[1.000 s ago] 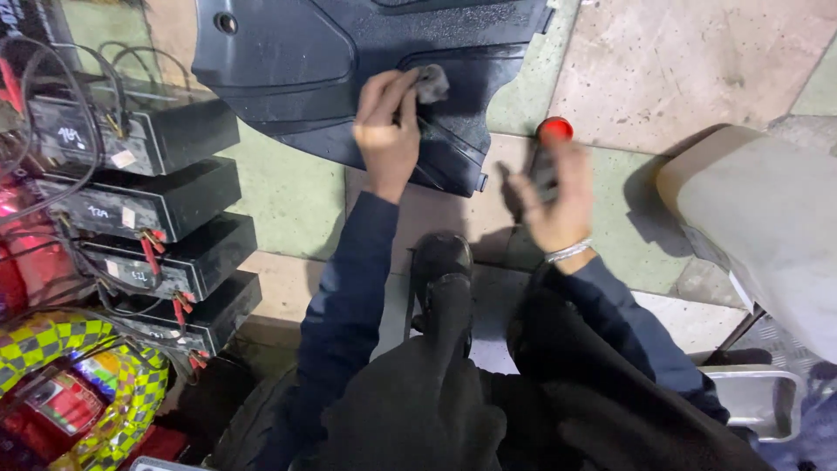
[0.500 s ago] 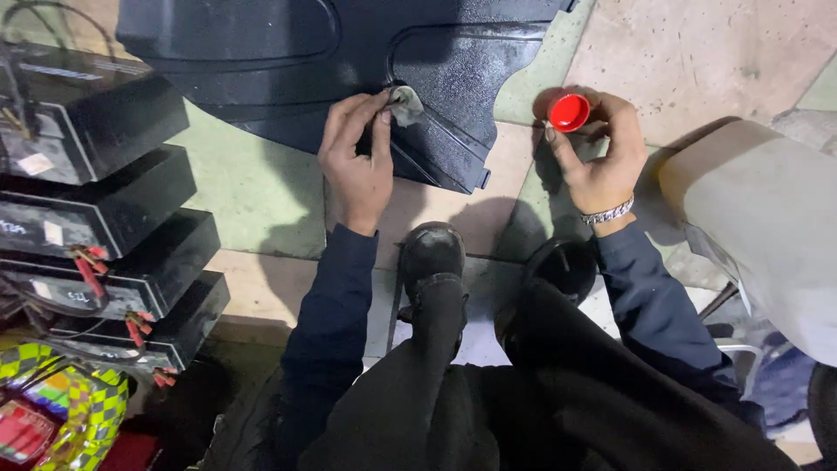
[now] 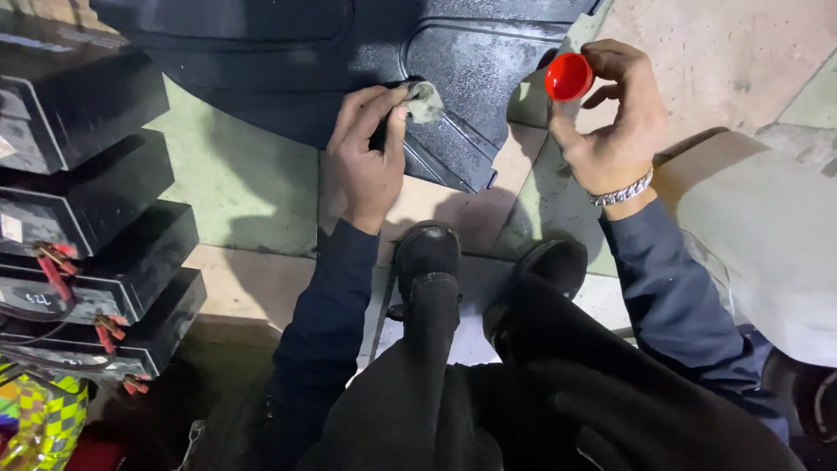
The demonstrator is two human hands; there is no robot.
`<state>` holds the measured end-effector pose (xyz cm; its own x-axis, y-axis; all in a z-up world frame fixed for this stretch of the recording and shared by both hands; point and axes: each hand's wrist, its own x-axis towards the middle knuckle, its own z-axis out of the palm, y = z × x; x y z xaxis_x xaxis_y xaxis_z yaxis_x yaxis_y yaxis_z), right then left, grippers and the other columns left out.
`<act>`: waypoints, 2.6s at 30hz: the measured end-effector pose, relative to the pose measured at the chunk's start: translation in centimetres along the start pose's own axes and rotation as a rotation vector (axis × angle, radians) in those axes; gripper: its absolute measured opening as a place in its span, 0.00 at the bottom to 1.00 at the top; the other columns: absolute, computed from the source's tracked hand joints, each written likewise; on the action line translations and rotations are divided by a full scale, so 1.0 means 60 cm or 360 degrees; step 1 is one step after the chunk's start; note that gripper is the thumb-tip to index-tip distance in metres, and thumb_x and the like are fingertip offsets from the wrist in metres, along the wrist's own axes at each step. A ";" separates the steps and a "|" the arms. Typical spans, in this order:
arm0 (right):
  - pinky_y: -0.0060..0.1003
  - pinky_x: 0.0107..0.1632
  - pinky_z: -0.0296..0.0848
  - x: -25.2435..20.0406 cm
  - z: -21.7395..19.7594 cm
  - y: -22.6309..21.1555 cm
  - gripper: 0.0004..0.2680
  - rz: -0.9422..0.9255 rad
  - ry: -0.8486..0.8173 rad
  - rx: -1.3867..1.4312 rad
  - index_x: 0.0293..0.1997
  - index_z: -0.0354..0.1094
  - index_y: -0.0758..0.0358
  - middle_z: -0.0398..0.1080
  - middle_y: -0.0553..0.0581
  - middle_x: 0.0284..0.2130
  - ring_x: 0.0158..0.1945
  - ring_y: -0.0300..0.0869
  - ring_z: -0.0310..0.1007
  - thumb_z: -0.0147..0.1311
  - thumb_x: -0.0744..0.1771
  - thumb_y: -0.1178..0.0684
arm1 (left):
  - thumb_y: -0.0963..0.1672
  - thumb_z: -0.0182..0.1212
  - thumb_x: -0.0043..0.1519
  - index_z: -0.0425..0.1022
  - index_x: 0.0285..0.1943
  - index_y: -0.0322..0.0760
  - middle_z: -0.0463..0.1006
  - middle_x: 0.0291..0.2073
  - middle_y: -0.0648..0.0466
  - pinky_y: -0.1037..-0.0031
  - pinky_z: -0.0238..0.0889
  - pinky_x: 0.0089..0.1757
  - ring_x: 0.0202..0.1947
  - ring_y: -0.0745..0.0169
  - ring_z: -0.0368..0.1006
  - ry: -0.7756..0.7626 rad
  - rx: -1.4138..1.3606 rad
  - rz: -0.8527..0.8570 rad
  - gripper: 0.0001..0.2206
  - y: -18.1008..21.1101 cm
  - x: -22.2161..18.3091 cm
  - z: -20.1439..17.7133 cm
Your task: Cleaning and preparing a motorcycle plastic fairing using a cloth, cleaning solution, and scissors.
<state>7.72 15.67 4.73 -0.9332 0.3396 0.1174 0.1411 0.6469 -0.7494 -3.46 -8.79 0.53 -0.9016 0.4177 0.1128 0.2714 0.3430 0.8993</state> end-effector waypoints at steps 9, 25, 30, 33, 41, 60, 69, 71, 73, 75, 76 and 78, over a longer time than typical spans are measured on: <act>0.48 0.48 0.77 0.027 0.014 -0.005 0.15 -0.0255 -0.0190 -0.0244 0.60 0.66 0.78 0.70 0.74 0.52 0.55 0.61 0.72 0.60 0.67 0.67 | 0.38 0.56 0.70 0.77 0.53 0.34 0.76 0.46 0.48 0.64 0.70 0.49 0.46 0.51 0.75 0.0005 -0.0021 0.0014 0.07 0.008 -0.003 -0.012; 0.49 0.46 0.76 0.047 0.017 -0.019 0.15 -0.0529 -0.0295 -0.0631 0.68 0.69 0.73 0.69 0.72 0.54 0.53 0.59 0.72 0.59 0.71 0.67 | 0.37 0.58 0.69 0.76 0.55 0.34 0.76 0.48 0.48 0.67 0.74 0.53 0.50 0.53 0.76 0.0019 -0.0101 -0.0045 0.08 0.003 -0.018 -0.017; 0.53 0.51 0.74 0.048 0.014 -0.021 0.21 -0.0481 -0.0394 -0.0510 0.70 0.67 0.75 0.65 0.74 0.55 0.56 0.62 0.69 0.59 0.66 0.68 | 0.37 0.58 0.69 0.76 0.55 0.34 0.76 0.48 0.47 0.66 0.74 0.54 0.50 0.52 0.76 0.0013 -0.0095 -0.0019 0.08 0.003 -0.021 -0.018; 0.56 0.54 0.78 0.043 -0.006 -0.021 0.18 -0.0331 -0.0279 -0.0228 0.68 0.64 0.79 0.63 0.76 0.58 0.61 0.65 0.68 0.58 0.70 0.66 | 0.38 0.57 0.70 0.75 0.57 0.36 0.76 0.49 0.49 0.66 0.73 0.52 0.50 0.53 0.75 -0.0002 -0.0034 -0.0001 0.08 0.003 -0.021 -0.018; 0.43 0.44 0.71 -0.073 -0.003 0.088 0.13 0.0155 0.0227 -0.0002 0.59 0.64 0.71 0.68 0.70 0.52 0.51 0.56 0.69 0.63 0.71 0.58 | 0.36 0.54 0.70 0.75 0.54 0.31 0.74 0.50 0.47 0.63 0.69 0.55 0.50 0.49 0.74 0.0037 0.0099 0.0194 0.07 0.033 0.008 0.015; 0.31 0.36 0.68 -0.147 0.138 0.017 0.07 0.0746 -0.0048 0.0656 0.43 0.66 0.58 0.65 0.44 0.26 0.29 0.34 0.63 0.63 0.68 0.53 | 0.33 0.55 0.56 0.71 0.45 0.36 0.70 0.40 0.50 0.65 0.62 0.38 0.39 0.49 0.64 -0.0432 0.0766 0.0513 0.11 0.064 0.081 0.177; 0.35 0.35 0.66 -0.150 0.144 0.024 0.12 0.0779 -0.0069 0.0539 0.34 0.59 0.55 0.64 0.46 0.24 0.27 0.37 0.62 0.65 0.66 0.53 | 0.34 0.54 0.57 0.76 0.52 0.26 0.76 0.48 0.45 0.63 0.70 0.52 0.49 0.46 0.69 -0.0599 0.0441 0.0724 0.14 0.060 0.056 0.164; 0.36 0.37 0.67 -0.151 0.148 0.025 0.10 0.0739 -0.0040 0.0512 0.43 0.64 0.57 0.65 0.46 0.25 0.28 0.37 0.64 0.65 0.66 0.54 | 0.36 0.58 0.59 0.75 0.52 0.30 0.75 0.48 0.48 0.69 0.75 0.45 0.48 0.51 0.72 -0.0632 0.0556 0.0709 0.12 0.037 0.053 0.161; 0.37 0.39 0.69 -0.153 0.149 0.027 0.12 0.0710 -0.0009 0.0478 0.53 0.69 0.58 0.65 0.46 0.27 0.30 0.37 0.66 0.66 0.66 0.54 | 0.37 0.63 0.60 0.74 0.52 0.34 0.74 0.48 0.50 0.75 0.80 0.38 0.46 0.56 0.74 -0.0673 0.0661 0.0692 0.12 0.027 0.067 0.167; 0.36 0.39 0.69 -0.155 0.152 0.026 0.11 0.0730 -0.0015 0.0494 0.51 0.68 0.58 0.65 0.45 0.26 0.30 0.37 0.66 0.65 0.67 0.51 | 0.37 0.64 0.63 0.77 0.45 0.28 0.76 0.42 0.48 0.70 0.72 0.40 0.39 0.51 0.71 -0.0349 0.0642 0.0899 0.04 0.030 0.098 0.178; 0.36 0.39 0.69 -0.154 0.155 0.025 0.11 0.0732 -0.0008 0.0499 0.51 0.68 0.58 0.65 0.45 0.26 0.30 0.37 0.66 0.65 0.67 0.51 | 0.37 0.64 0.63 0.77 0.45 0.28 0.76 0.42 0.48 0.70 0.72 0.40 0.39 0.51 0.71 -0.0355 0.0644 0.0905 0.04 0.038 0.092 0.173; 0.35 0.38 0.65 -0.157 0.153 0.026 0.09 0.0743 -0.0010 0.0520 0.38 0.63 0.54 0.61 0.43 0.24 0.28 0.36 0.61 0.65 0.67 0.53 | 0.30 0.58 0.59 0.76 0.51 0.24 0.75 0.47 0.43 0.66 0.71 0.49 0.45 0.46 0.72 -0.0548 0.0632 0.1016 0.12 0.057 0.078 0.172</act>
<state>13.69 7.19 -3.51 -0.7985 0.5341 -0.2776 0.4303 0.1840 -0.8837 -3.29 3.04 -0.20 -0.3975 0.8452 0.3573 0.8534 0.1974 0.4824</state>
